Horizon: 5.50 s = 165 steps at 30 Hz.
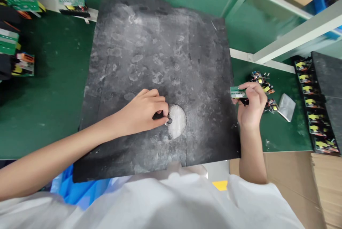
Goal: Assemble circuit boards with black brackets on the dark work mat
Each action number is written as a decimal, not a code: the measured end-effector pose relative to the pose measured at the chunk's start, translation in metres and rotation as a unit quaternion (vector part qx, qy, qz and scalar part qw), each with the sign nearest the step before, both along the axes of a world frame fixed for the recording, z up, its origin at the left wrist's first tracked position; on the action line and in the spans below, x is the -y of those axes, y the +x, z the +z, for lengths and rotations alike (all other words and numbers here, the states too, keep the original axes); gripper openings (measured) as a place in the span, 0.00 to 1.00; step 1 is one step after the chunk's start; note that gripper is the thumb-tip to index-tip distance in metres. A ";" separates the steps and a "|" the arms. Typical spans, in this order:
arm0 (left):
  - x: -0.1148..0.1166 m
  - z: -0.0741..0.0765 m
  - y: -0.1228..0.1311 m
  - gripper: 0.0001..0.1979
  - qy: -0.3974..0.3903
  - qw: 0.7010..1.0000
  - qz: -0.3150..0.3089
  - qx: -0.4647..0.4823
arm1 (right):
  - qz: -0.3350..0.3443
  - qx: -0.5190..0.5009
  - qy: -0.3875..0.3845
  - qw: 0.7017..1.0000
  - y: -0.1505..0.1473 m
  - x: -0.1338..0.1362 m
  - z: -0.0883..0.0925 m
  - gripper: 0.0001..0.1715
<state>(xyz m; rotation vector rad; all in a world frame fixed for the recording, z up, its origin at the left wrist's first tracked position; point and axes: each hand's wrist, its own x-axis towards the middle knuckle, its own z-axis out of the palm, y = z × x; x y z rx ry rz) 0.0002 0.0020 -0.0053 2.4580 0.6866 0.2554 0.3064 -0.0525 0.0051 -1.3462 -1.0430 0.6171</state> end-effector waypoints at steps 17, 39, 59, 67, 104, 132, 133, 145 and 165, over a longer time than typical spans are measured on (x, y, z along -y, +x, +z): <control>-0.001 0.003 0.000 0.05 -0.026 1.000 0.004 -0.004 | -0.003 0.002 0.004 1.000 0.001 -0.001 0.000 0.09; 0.006 0.002 0.003 0.08 -0.027 0.999 0.045 0.006 | -0.012 0.000 -0.004 1.000 0.004 -0.002 -0.004 0.10; 0.007 0.004 0.003 0.05 0.003 0.999 0.046 0.005 | -0.007 0.004 0.002 1.000 0.005 -0.001 -0.003 0.09; 0.003 0.004 0.000 0.05 -0.002 0.999 0.026 0.019 | -0.009 0.005 -0.002 1.000 0.006 -0.001 -0.003 0.10; -0.007 0.007 -0.006 0.05 0.048 0.995 -0.088 0.016 | -0.006 -0.004 0.019 1.000 0.005 0.000 0.000 0.08; -0.004 0.005 -0.003 0.07 0.064 0.997 -0.034 0.025 | -0.015 0.003 0.012 1.000 0.006 0.000 0.000 0.07; -0.004 0.005 -0.003 0.07 0.064 0.997 -0.034 0.025 | -0.015 0.004 0.013 1.000 0.006 0.000 0.000 0.07; -0.003 0.004 -0.003 0.08 0.050 0.998 -0.026 0.014 | -0.015 0.007 0.008 1.000 0.004 0.000 0.000 0.07; -0.007 0.003 -0.001 0.09 -0.011 1.000 -0.001 0.024 | -0.011 0.010 0.015 1.000 0.005 0.001 0.001 0.06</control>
